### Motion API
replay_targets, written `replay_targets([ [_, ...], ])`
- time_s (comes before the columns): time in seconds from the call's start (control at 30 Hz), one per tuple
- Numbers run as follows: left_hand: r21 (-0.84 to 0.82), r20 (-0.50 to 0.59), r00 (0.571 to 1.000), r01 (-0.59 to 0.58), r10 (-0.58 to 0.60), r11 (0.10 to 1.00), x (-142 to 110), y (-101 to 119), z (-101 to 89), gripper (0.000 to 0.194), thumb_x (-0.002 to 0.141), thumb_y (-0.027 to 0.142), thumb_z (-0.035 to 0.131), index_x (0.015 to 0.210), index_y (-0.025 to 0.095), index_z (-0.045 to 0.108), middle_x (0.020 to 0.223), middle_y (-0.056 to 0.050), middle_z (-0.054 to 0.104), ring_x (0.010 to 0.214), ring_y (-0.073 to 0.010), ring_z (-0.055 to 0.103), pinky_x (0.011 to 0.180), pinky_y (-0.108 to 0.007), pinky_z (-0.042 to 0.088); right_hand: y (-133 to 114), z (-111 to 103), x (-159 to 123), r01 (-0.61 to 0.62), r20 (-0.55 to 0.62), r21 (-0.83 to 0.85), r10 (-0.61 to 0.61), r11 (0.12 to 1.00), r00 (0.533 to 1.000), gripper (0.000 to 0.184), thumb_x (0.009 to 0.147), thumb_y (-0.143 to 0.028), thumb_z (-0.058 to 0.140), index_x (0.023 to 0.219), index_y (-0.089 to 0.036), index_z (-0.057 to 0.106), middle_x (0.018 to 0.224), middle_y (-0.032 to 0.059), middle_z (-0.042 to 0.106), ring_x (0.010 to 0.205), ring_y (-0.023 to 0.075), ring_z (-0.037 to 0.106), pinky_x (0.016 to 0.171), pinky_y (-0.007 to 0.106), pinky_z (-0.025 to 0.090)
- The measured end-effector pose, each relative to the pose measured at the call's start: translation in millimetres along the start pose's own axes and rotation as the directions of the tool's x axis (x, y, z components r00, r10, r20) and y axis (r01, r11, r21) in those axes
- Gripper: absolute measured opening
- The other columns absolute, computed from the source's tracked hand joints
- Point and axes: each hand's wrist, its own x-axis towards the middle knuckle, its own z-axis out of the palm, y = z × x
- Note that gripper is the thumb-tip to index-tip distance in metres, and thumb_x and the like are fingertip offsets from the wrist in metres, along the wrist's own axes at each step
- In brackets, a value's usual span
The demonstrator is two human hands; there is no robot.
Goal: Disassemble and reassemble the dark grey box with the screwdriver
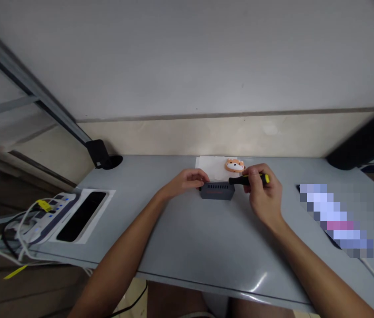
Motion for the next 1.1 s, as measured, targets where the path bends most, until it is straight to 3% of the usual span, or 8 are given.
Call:
replay_targets([
  [0.13, 0.002, -0.003, 1.0, 0.0, 0.0, 1.0, -0.4, -0.3, 0.1, 0.017, 0.078, 0.03, 0.07, 0.09, 0.017, 0.07, 0.085, -0.002, 0.067, 0.08, -0.015, 0.06, 0.075, -0.027, 0.047, -0.8, 0.9, 1.8, -0.01, -0.043, 0.006, 0.01, 1.0, 0.999, 0.035, 0.093, -0.052, 0.062, 0.075, -0.023, 0.06, 0.066, -0.003, 0.059, 0.051, 0.011, 0.048, 0.054, 0.027, 0.043],
  [0.33, 0.0, -0.003, 1.0, 0.001, -0.001, 1.0, -0.5, -1.7, -0.7, 0.017, 0.08, 0.03, 0.071, 0.09, 0.017, 0.07, 0.086, -0.002, 0.067, 0.079, -0.015, 0.06, 0.077, -0.028, 0.047, -2.4, 2.0, -0.2, 0.007, 0.018, 0.0, -0.007, 1.0, 1.0, 0.034, 0.094, -0.052, 0.061, 0.077, -0.023, 0.061, 0.064, -0.0035, 0.058, 0.052, 0.0113, 0.048, 0.055, 0.027, 0.044],
  [0.47, -0.002, -0.006, 1.0, 0.003, -0.003, 1.0, -0.9, -2.3, -1.4, 0.018, 0.079, 0.03, 0.072, 0.091, 0.017, 0.07, 0.088, -0.003, 0.068, 0.081, -0.0156, 0.06, 0.078, -0.028, 0.047, -2.2, 0.5, 0.5, 0.001, -0.005, 0.002, -0.001, 1.0, 1.0, 0.032, 0.094, -0.048, 0.061, 0.075, -0.023, 0.061, 0.067, -0.0024, 0.062, 0.052, 0.0109, 0.048, 0.055, 0.027, 0.044],
  [0.7, -0.032, -0.008, 1.0, 0.003, -0.004, 0.999, -0.8, -1.7, 0.8, 0.018, 0.079, 0.03, 0.072, 0.09, 0.017, 0.07, 0.085, -0.002, 0.066, 0.079, -0.0149, 0.059, 0.077, -0.027, 0.047, -4.5, -0.2, 1.1, 0.018, 0.015, -0.004, -0.018, 1.0, 1.0, 0.029, 0.095, -0.046, 0.061, 0.077, -0.023, 0.062, 0.06, -0.0048, 0.054, 0.052, 0.0113, 0.047, 0.056, 0.027, 0.045],
  [0.93, -0.002, -0.003, 1.0, -0.027, 0.027, 1.0, -0.9, 0.2, 4.1, 0.021, 0.081, 0.035, 0.075, 0.089, 0.017, 0.07, 0.087, -0.003, 0.068, 0.082, -0.0157, 0.061, 0.079, -0.028, 0.047, -5.1, -0.3, 1.6, 0.018, -0.016, 0.019, -0.018, 1.0, 1.0, 0.039, 0.094, -0.056, 0.061, 0.075, -0.022, 0.062, 0.064, -0.0027, 0.059, 0.052, 0.0106, 0.047, 0.052, 0.026, 0.043],
  [1.1, 0.118, -0.088, 0.996, -0.006, 0.017, 0.993, -0.1, 0.1, 2.7, 0.028, 0.086, 0.046, 0.073, 0.09, 0.018, 0.073, 0.088, -0.004, 0.07, 0.084, -0.0166, 0.063, 0.08, -0.029, 0.05, -6.1, 0.0, 3.5, 0.003, -0.056, 0.046, 0.0, 0.999, 0.998, 0.045, 0.092, -0.065, 0.062, 0.075, -0.023, 0.06, 0.06, -0.0037, 0.055, 0.048, 0.0103, 0.046, 0.045, 0.025, 0.036],
])
